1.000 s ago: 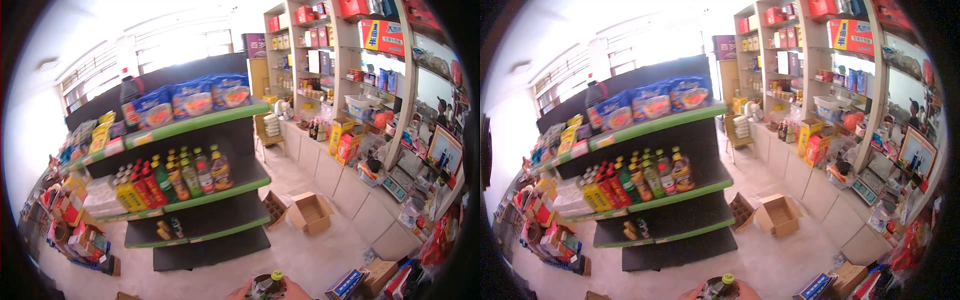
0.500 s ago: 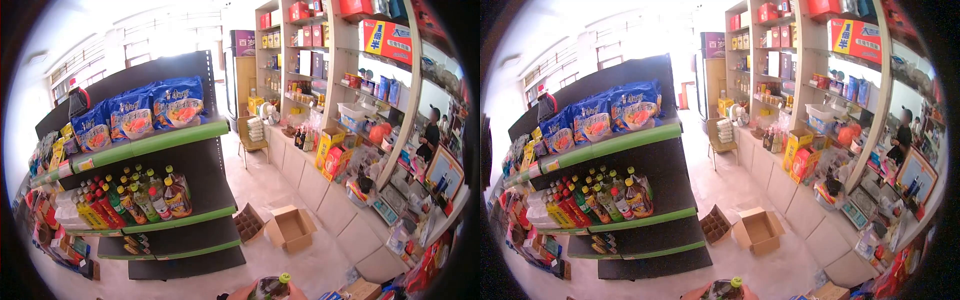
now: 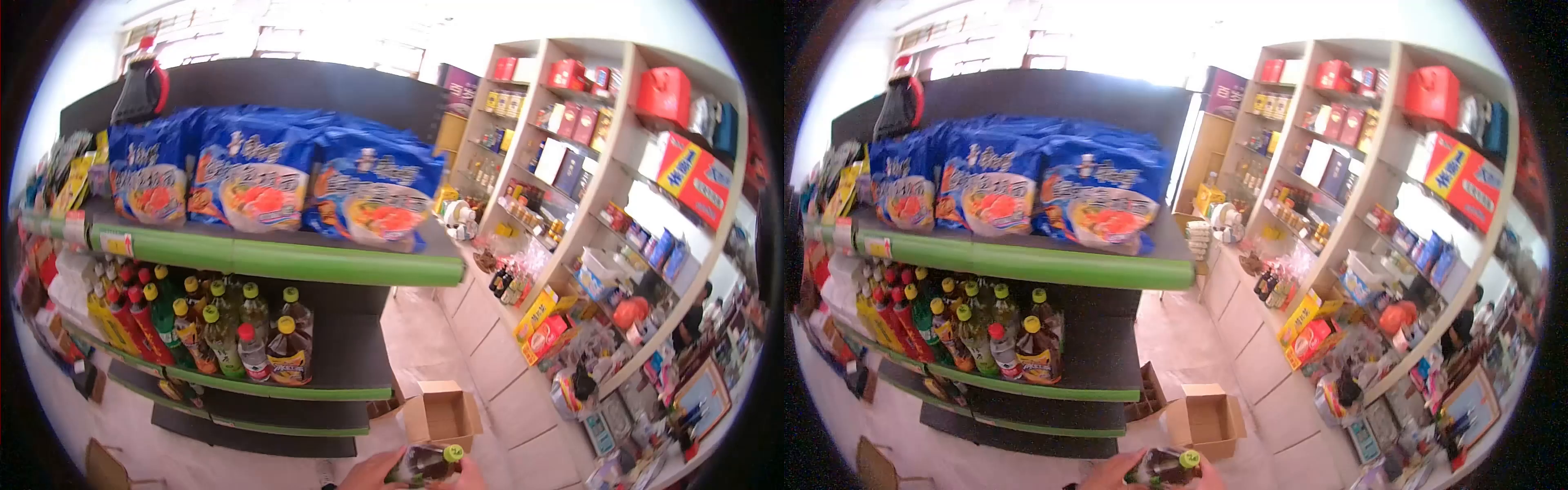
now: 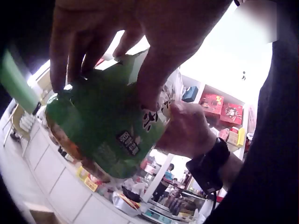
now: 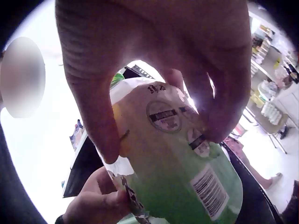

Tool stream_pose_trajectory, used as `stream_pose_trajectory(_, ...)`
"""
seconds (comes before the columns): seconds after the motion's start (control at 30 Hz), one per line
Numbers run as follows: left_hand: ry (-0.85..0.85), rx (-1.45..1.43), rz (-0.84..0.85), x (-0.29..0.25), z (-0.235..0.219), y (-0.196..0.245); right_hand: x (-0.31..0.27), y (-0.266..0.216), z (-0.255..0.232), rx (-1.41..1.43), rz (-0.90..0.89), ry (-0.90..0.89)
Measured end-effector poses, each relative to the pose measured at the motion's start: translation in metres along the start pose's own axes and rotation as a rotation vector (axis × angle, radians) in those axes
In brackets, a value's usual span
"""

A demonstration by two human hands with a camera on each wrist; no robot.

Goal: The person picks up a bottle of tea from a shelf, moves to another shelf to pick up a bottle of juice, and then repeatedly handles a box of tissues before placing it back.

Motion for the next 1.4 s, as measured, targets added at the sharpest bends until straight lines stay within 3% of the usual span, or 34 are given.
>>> stream_pose_trajectory(0.03, 0.045, 0.021, 0.020, 0.016, -0.016, 0.003, 0.022, -0.009, 0.001, -0.058, -0.013, -0.040)
stream_pose_trajectory(0.13, 0.185, 0.067, 0.081, 0.057, -0.051, -0.007, 0.074, -0.100, 0.021, -0.130, -0.097, -0.042)
stream_pose_trajectory(0.2, 0.315, 0.172, 0.077, 0.079, -0.075, -0.009, 0.114, -0.077, 0.024, -0.103, -0.229, 0.044)
stream_pose_trajectory(0.27, 0.421, 0.230, 0.005, 0.094, -0.086, -0.017, 0.148, -0.085, 0.038, -0.101, -0.317, 0.133)
stream_pose_trajectory(0.3, 0.447, 0.216, -0.035, 0.098, -0.085, -0.023, 0.162, -0.093, 0.040, -0.244, -0.282, 0.116)
stream_pose_trajectory(0.37, 0.510, 0.189, -0.113, 0.109, -0.082, -0.038, 0.197, -0.083, 0.056, 0.022, -0.269, 0.103)
stream_pose_trajectory(0.5, 0.563, -0.012, -0.153, 0.131, -0.081, -0.066, 0.255, -0.069, 0.074, -0.088, -0.249, 0.051)
stream_pose_trajectory(0.6, 0.533, -0.061, -0.236, 0.146, -0.091, -0.082, 0.289, -0.064, 0.086, -0.152, -0.270, -0.020)
stream_pose_trajectory(0.7, 0.568, -0.078, -0.216, 0.163, -0.093, -0.087, 0.323, -0.063, 0.096, -0.098, -0.248, -0.062)
stream_pose_trajectory(0.73, 0.584, -0.052, -0.198, 0.169, -0.093, -0.090, 0.340, -0.051, 0.097, -0.137, -0.410, -0.068)
stream_pose_trajectory(0.87, 0.589, 0.084, -0.217, 0.197, -0.084, -0.098, 0.389, -0.029, 0.112, -0.244, -0.516, -0.214)
stream_pose_trajectory(0.93, 0.629, 0.129, -0.251, 0.209, -0.085, -0.104, 0.426, 0.023, 0.113, -0.324, -0.767, -0.157)
stream_pose_trajectory(1.1, 0.726, 0.192, -0.246, 0.226, -0.087, -0.135, 0.464, 0.037, 0.136, -0.320, -0.741, -0.209)
stream_pose_trajectory(1.23, 0.772, 0.196, -0.303, 0.227, -0.104, -0.126, 0.484, 0.042, 0.147, -0.307, -0.734, -0.225)
stream_pose_trajectory(1.4, 0.874, 0.225, -0.238, 0.227, -0.106, -0.122, 0.491, 0.041, 0.171, -0.279, -0.725, -0.262)
Point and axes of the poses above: each hand's wrist, its own x-axis towards the middle knuckle, its own z-axis out of the palm, y = z × x, the point moved 3 cm from there along x, towards the middle knuckle, and after that the axes turned 10 degrees about y, right-handed, at the moved point
